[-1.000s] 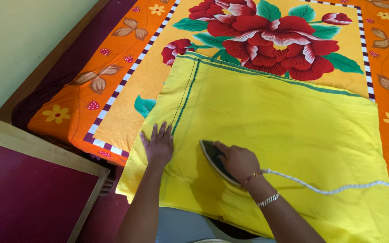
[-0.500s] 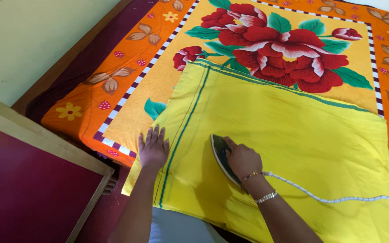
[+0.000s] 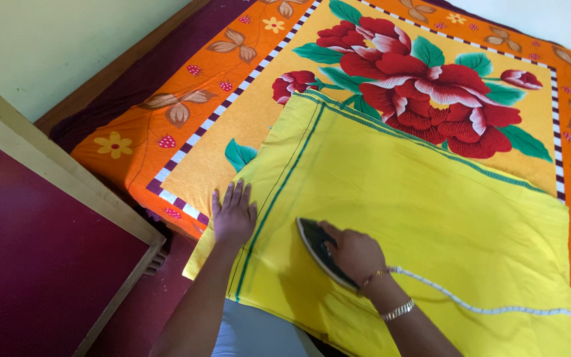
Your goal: The person irons a piece of yellow fabric laid flat on a bed using an iron.
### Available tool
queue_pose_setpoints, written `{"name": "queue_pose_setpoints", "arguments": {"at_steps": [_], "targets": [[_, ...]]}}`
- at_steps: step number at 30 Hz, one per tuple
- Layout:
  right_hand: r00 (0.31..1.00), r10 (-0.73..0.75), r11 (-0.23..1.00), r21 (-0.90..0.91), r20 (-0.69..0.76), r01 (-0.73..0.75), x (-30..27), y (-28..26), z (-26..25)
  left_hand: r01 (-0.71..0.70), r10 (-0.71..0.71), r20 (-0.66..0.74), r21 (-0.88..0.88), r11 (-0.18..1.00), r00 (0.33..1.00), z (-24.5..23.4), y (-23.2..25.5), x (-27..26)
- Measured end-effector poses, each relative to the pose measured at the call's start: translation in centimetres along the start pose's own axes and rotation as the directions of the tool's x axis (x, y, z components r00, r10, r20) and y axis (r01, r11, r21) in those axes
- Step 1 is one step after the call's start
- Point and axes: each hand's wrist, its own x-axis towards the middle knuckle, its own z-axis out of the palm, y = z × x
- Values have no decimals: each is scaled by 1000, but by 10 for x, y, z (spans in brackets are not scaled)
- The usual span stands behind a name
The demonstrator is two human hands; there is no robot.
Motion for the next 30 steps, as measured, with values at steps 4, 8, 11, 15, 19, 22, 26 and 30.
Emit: {"name": "queue_pose_setpoints", "arguments": {"at_steps": [4, 8, 11, 15, 19, 22, 26, 30], "targets": [[995, -97, 995, -9, 2, 97, -15, -8, 6, 121, -124, -301, -30, 992, 946, 4, -4, 6], [1000, 6, 1000, -31, -13, -6, -9, -11, 4, 323, -327, -62, -66, 944, 943, -22, 8, 33], [988, 148, 989, -1, -49, -148, 7, -16, 3, 400, -396, 102, -21, 916, 912, -33, 12, 55], [966, 241, 970, 53, -91, -237, 32, -15, -3, 364, -363, 39, -53, 930, 931, -16, 10, 75], [973, 218, 976, 21, -68, -217, 41, -13, -3, 346, -344, 56, -38, 937, 937, 6, -1, 82], [989, 147, 989, -28, -15, -147, 39, -9, -6, 329, -326, 80, -27, 944, 942, 10, -1, 85], [999, 32, 999, -29, -25, -33, 24, -8, -3, 337, -323, 169, -60, 940, 931, 4, 9, 87], [1000, -20, 1000, -16, -21, 20, 6, -12, 3, 357, -339, 212, -48, 933, 916, -1, 13, 85]]}}
